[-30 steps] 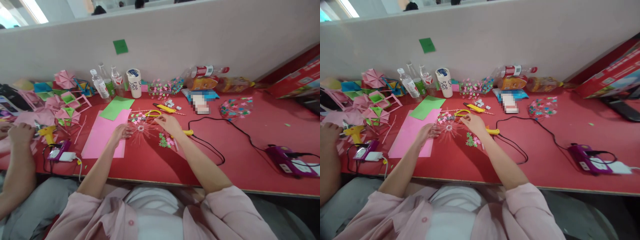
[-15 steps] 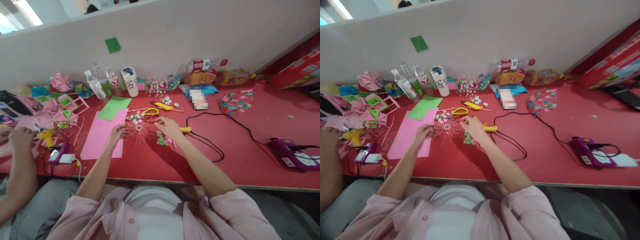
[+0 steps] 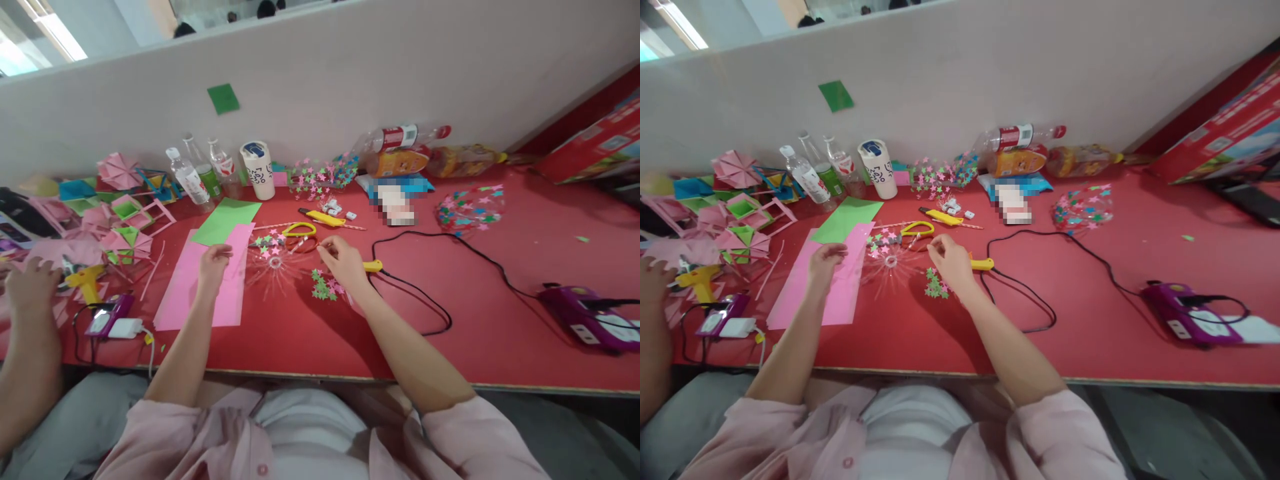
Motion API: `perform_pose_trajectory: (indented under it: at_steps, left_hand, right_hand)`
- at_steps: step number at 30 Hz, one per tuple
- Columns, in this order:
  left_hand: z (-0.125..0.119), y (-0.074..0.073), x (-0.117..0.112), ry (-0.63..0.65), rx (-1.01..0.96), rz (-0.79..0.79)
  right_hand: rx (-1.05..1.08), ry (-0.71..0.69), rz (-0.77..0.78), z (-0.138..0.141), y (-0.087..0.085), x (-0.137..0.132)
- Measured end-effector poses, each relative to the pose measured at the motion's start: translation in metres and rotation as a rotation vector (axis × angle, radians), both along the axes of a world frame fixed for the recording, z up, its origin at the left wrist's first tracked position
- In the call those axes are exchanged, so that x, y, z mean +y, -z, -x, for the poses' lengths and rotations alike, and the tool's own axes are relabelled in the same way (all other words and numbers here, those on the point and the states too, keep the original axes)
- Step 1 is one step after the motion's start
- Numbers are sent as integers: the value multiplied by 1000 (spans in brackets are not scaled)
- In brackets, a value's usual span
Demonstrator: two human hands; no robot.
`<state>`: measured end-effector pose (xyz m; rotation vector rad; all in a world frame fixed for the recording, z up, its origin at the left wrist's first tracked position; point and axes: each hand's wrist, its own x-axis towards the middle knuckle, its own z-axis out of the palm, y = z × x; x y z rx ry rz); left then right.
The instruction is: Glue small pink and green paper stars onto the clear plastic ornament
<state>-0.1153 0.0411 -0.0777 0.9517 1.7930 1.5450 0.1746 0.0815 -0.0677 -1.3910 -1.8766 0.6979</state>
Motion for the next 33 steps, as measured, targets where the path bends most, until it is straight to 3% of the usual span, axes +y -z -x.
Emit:
perform_pose_trajectory:
  at_steps: [5, 10, 13, 16, 22, 27, 33]
  left_hand:
    - [0, 2, 24, -165, 68, -206]
    - [-11, 18, 14, -44, 94, -217]
    - [-11, 18, 10, -17, 124, -243]
    - [-7, 14, 10, -39, 159, -291]
    - [-16, 15, 4, -20, 313, -409]
    - [-35, 15, -7, 36, 514, -485]
    - [-30, 10, -8, -97, 612, -599]
  right_hand:
    - [-50, 86, -110, -11, 1, -3]
    - [-165, 117, -191, -15, 2, -6]
    - [-270, 100, -210, -15, 3, -4]
    - [-400, 24, -207, -15, 3, 0]
    - [-672, -272, -197, -9, 5, 1]
    - [-813, -328, -246, -2, 10, -3]
    - [-884, -349, -298, 0, 15, -1]
